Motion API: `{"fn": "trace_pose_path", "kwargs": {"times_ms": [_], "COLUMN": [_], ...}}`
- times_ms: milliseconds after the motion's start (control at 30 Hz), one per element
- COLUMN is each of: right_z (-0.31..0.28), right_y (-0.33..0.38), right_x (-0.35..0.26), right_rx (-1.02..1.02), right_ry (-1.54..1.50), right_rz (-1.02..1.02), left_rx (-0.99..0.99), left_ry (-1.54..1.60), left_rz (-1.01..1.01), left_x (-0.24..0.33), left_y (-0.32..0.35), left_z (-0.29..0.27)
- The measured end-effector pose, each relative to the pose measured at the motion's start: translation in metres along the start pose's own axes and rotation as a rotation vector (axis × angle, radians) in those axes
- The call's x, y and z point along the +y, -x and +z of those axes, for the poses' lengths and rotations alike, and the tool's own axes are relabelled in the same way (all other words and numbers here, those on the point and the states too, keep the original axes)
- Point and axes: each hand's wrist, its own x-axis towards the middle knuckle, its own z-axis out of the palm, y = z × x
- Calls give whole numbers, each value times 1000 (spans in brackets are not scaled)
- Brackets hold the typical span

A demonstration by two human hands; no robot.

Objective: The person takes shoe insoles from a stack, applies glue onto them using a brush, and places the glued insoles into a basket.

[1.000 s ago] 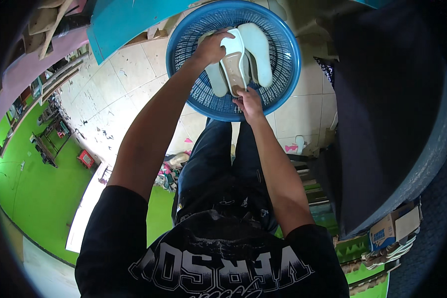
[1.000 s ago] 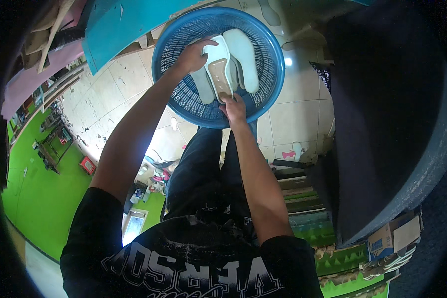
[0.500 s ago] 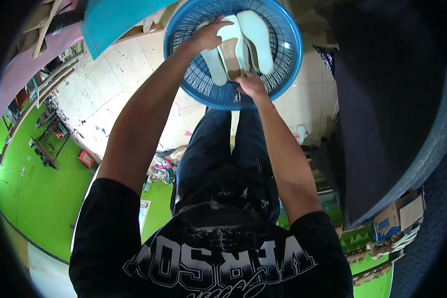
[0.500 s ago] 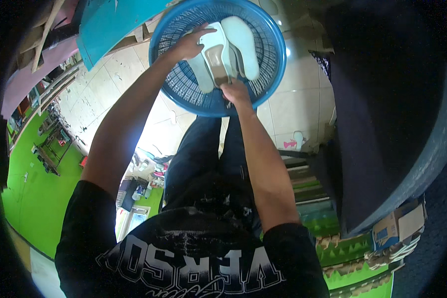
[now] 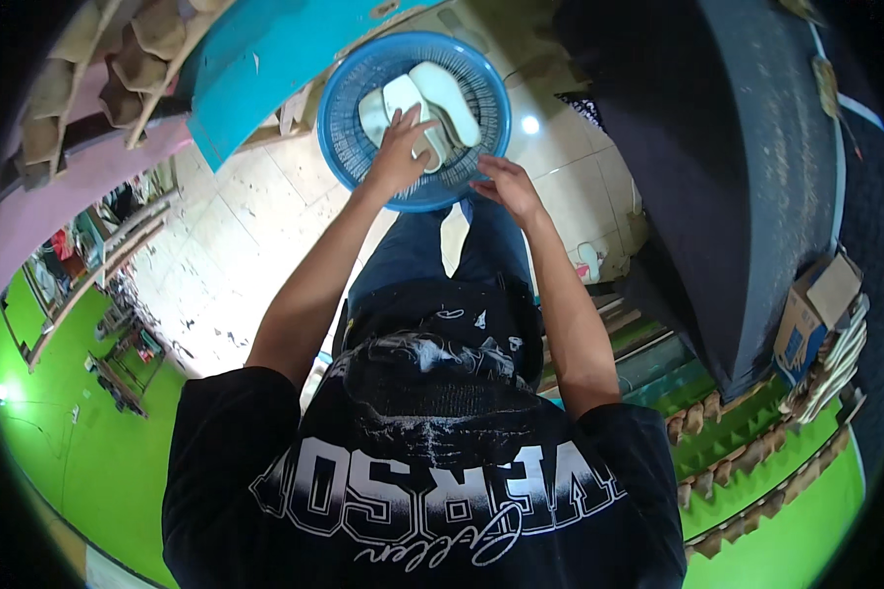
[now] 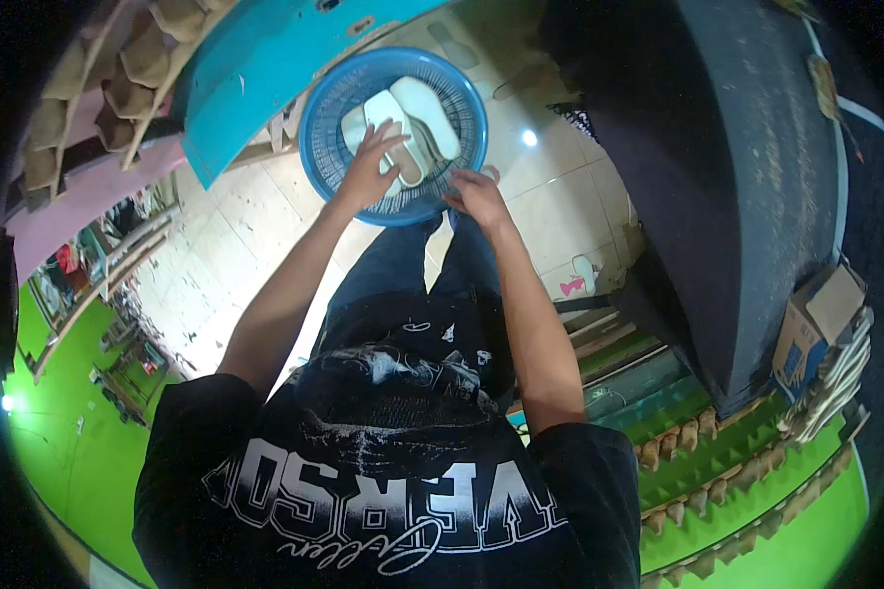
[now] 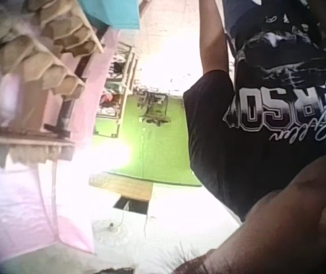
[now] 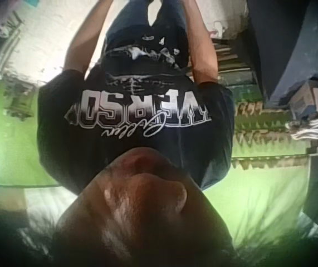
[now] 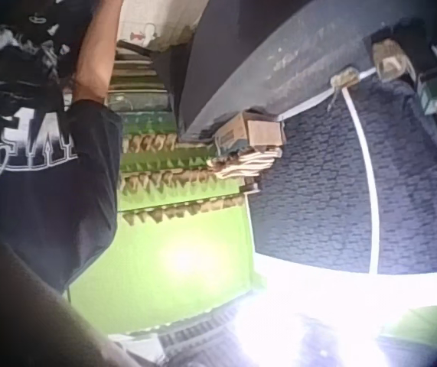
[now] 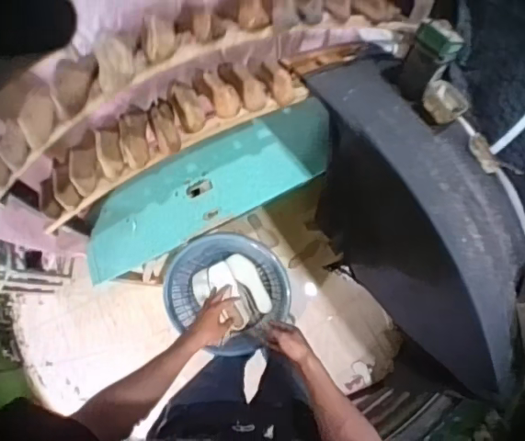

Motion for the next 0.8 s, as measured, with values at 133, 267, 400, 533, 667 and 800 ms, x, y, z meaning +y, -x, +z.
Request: {"fn": "trace_pose_path", "kwargs": {"times_ms": [133,267,400,533,667,800], "right_z": [-63,-126,-193,-237,-265,-292], "right_y": [64,119,163,202,232,236], "right_x": [-14,-19,-18,-37,-73,-113], "right_rx": [5,138,195,264,350,509], "right_ry": [-9,-76,-168,-192,-231,-125], "right_rz": [-61,-148,-262,-394,-563,-772], "left_rx": [1,-70,-98,-90,-91,-82], "left_ry": [14,-36,-41,-15,41,104], "left_rz": [119,175,302,402,509,651], "left_x": [55,119,175,255,356,433], "left_y": [13,9,-23,-59,-82,-110], "left_z": [-4,2,29,64,87,104]}}
